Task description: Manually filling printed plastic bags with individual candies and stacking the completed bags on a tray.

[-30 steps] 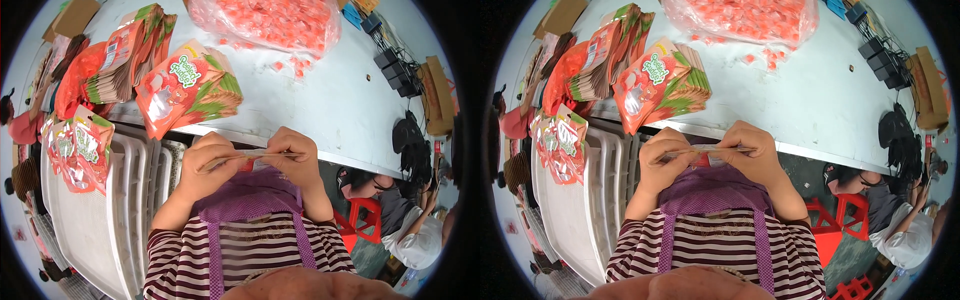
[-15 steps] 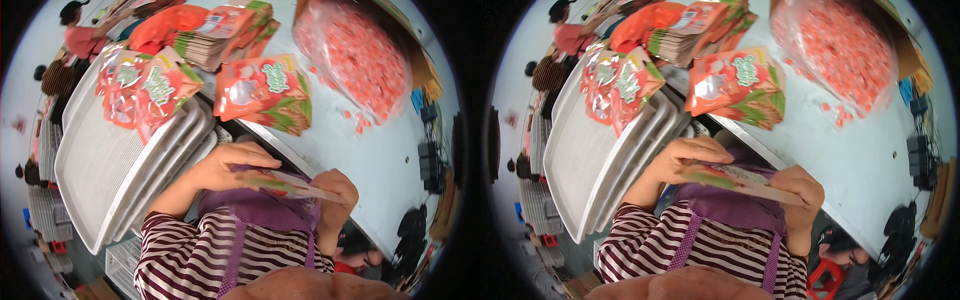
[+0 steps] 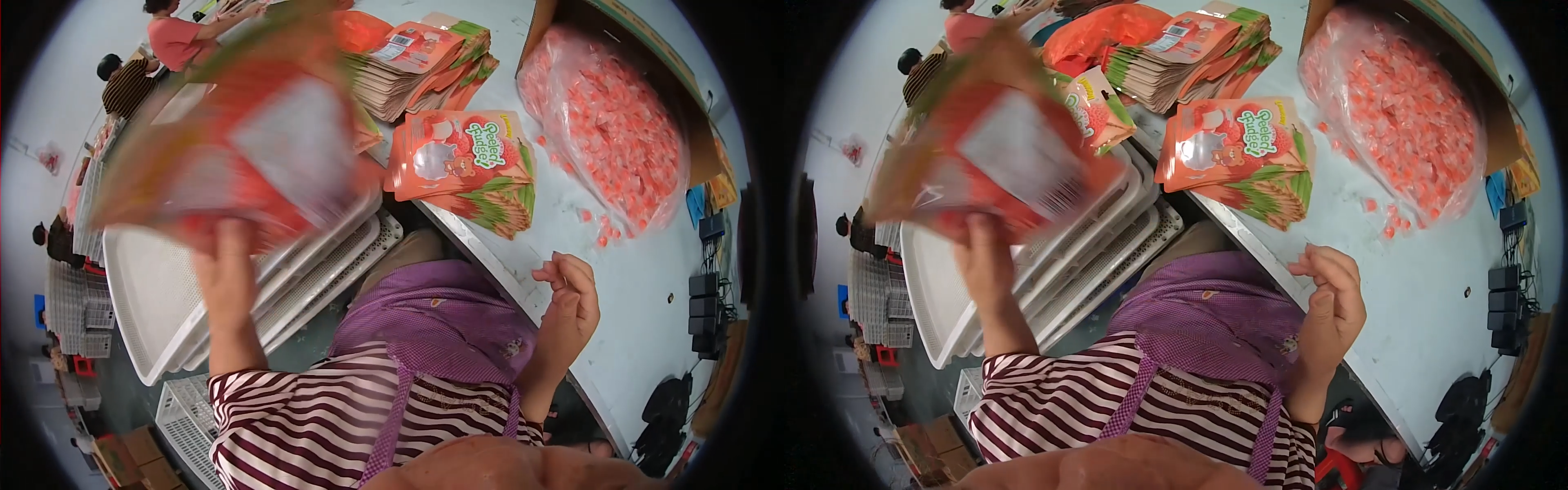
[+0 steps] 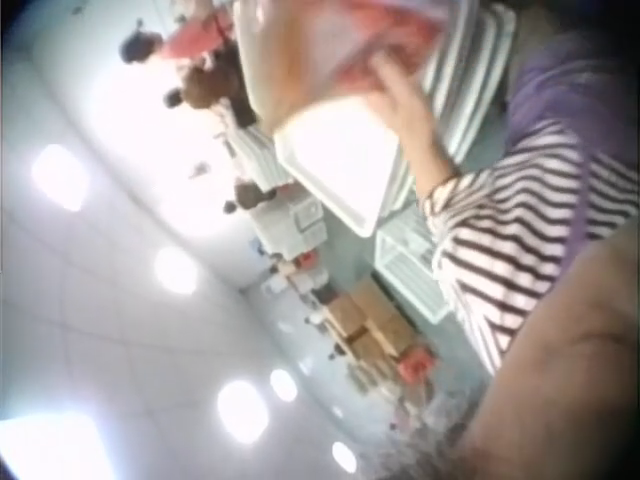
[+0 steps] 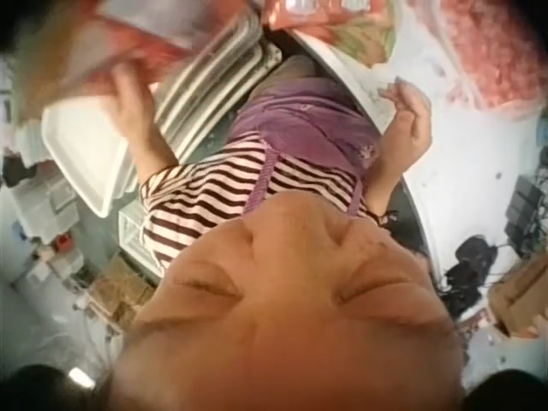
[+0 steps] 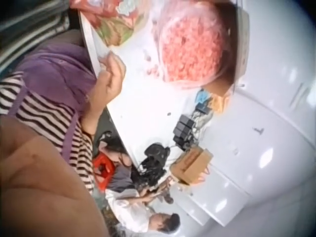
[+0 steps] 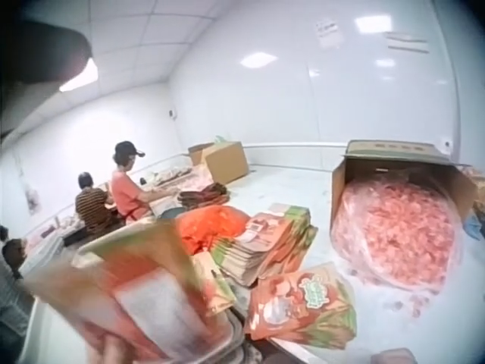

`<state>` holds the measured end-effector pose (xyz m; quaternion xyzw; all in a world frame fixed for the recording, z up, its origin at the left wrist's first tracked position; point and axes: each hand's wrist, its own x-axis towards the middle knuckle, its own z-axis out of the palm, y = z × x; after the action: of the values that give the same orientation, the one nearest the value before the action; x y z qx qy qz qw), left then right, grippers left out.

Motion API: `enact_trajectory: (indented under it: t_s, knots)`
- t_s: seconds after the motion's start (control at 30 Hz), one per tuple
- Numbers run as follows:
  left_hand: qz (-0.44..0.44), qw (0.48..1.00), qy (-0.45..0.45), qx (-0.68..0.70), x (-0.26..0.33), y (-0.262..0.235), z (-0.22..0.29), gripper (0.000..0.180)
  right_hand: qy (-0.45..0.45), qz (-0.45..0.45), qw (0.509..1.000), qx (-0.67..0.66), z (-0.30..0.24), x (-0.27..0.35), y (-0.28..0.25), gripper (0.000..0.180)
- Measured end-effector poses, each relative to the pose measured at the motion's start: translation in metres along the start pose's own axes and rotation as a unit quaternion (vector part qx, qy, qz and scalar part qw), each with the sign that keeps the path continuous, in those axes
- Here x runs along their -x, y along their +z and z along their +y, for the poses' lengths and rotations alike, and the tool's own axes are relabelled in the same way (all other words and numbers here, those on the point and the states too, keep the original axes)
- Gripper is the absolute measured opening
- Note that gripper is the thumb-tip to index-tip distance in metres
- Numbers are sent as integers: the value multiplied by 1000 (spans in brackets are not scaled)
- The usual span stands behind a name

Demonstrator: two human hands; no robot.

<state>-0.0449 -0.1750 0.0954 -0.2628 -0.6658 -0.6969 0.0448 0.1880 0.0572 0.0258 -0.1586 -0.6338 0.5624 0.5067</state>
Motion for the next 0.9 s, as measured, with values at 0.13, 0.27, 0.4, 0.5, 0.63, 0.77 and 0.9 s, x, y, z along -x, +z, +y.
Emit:
enact_trajectory:
  t_s: [0.13,0.27,0.4,0.5,0.63,0.77,0.9]
  knots:
    - [115,956,87,-257,-33,-21,-5,25,-8,-18,1000,15,6,4,-3,34]
    - [-76,928,93,-353,-64,-16,-61,60,-14,-47,999,16,8,9,-9,29]
    - [-178,920,-3,-350,-57,-18,-73,70,10,-17,999,40,11,16,-18,20]
    - [-153,863,21,-482,-55,-18,-65,73,71,-12,997,36,14,15,-20,16]
    - [-109,809,217,-534,-38,19,-42,70,102,-18,991,79,32,14,-24,18]
    - [-392,854,236,-248,-7,95,-53,74,173,-19,977,121,49,6,-18,22]
    - [-416,816,228,-330,-2,162,-139,74,171,-28,966,193,60,-15,-7,30]
